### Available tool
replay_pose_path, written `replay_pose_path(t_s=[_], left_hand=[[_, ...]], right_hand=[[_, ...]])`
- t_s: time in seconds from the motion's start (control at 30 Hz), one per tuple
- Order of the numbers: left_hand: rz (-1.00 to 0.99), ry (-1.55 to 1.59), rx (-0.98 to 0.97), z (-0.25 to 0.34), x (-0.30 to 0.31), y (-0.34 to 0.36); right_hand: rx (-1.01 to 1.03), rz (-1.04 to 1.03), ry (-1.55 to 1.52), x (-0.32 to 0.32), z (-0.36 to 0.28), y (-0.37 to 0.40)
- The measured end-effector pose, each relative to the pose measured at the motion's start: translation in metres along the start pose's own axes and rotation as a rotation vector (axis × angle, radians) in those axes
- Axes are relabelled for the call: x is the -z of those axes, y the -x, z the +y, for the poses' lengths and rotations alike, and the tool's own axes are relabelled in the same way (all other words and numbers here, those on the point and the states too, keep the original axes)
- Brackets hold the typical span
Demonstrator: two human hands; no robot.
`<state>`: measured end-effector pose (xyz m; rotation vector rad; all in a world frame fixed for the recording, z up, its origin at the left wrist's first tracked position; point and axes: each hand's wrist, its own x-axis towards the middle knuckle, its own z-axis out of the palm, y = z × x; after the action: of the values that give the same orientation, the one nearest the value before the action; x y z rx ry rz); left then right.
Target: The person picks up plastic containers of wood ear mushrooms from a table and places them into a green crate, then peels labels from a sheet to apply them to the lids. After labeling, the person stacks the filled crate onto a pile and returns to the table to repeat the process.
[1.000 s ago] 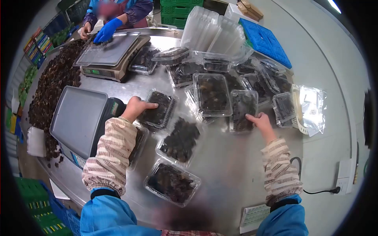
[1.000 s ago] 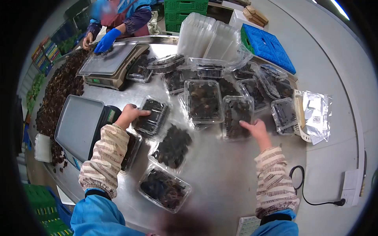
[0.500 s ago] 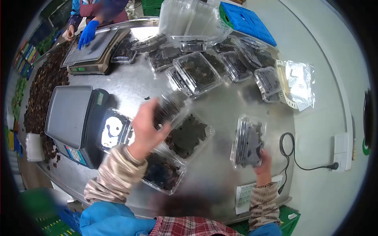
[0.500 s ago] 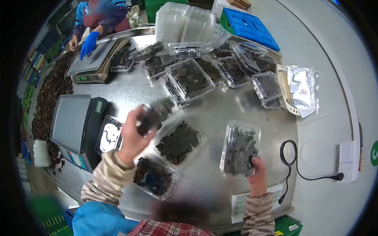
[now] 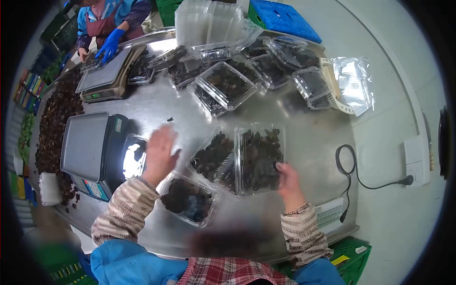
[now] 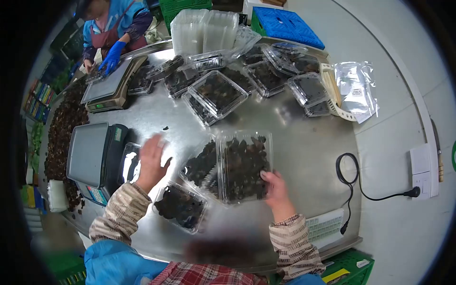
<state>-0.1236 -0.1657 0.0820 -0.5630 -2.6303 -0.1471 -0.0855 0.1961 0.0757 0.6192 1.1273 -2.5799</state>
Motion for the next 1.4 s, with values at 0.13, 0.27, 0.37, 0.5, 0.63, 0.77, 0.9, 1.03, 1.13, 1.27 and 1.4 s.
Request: replay_pose_path(t_s=[0.13, 0.27, 0.37, 0.5, 0.63, 0.77, 0.9, 1.03, 1.13, 1.27, 1.4], left_hand=[[-0.081, -0.198, 0.774, -0.066, 0.015, 0.056], [-0.457, 0.356, 1.157, -0.084, 0.049, 0.07], [-0.413, 1.062, 1.373, -0.081, 0.041, 0.09], [0.077, 1.234, 1.402, -0.062, 0.044, 0.101], [0.124, 1.447, 1.272, -0.033, 0.117, 0.105], [0.011, 1.486, 1.379, 0.025, 0.1, 0.159], [-0.006, 1.667, 1.544, 0.105, 0.077, 0.143], [0.053, 1.711, 1.466, 0.114, 0.067, 0.142], [-0.022, 1.798, 1.323, 0.11, 0.065, 0.16], [-0.183, 1.975, 1.303, 0.109, 0.068, 0.162], [-0.442, 2.068, 1.101, 0.157, 0.093, 0.088]], right_hand=[[0.045, 0.008, 0.059, -0.024, 0.009, -0.002], [0.082, 0.089, 0.31, -0.048, 0.004, 0.002], [-0.01, 0.045, 0.378, -0.037, 0.016, -0.006], [-0.103, -0.031, 0.39, -0.026, 0.014, -0.021], [-0.114, -0.1, 0.463, -0.024, -0.01, -0.037], [-0.176, -0.335, 0.636, -0.038, -0.025, -0.053], [-0.263, -0.446, 0.757, -0.058, 0.004, -0.048], [-0.179, -0.508, 0.813, -0.058, 0.045, -0.013], [-0.27, -0.194, 0.68, -0.052, 0.037, 0.033], [-0.29, -0.242, 0.618, -0.041, -0.011, 0.112], [-0.052, -0.371, 0.278, 0.004, -0.056, 0.177]])
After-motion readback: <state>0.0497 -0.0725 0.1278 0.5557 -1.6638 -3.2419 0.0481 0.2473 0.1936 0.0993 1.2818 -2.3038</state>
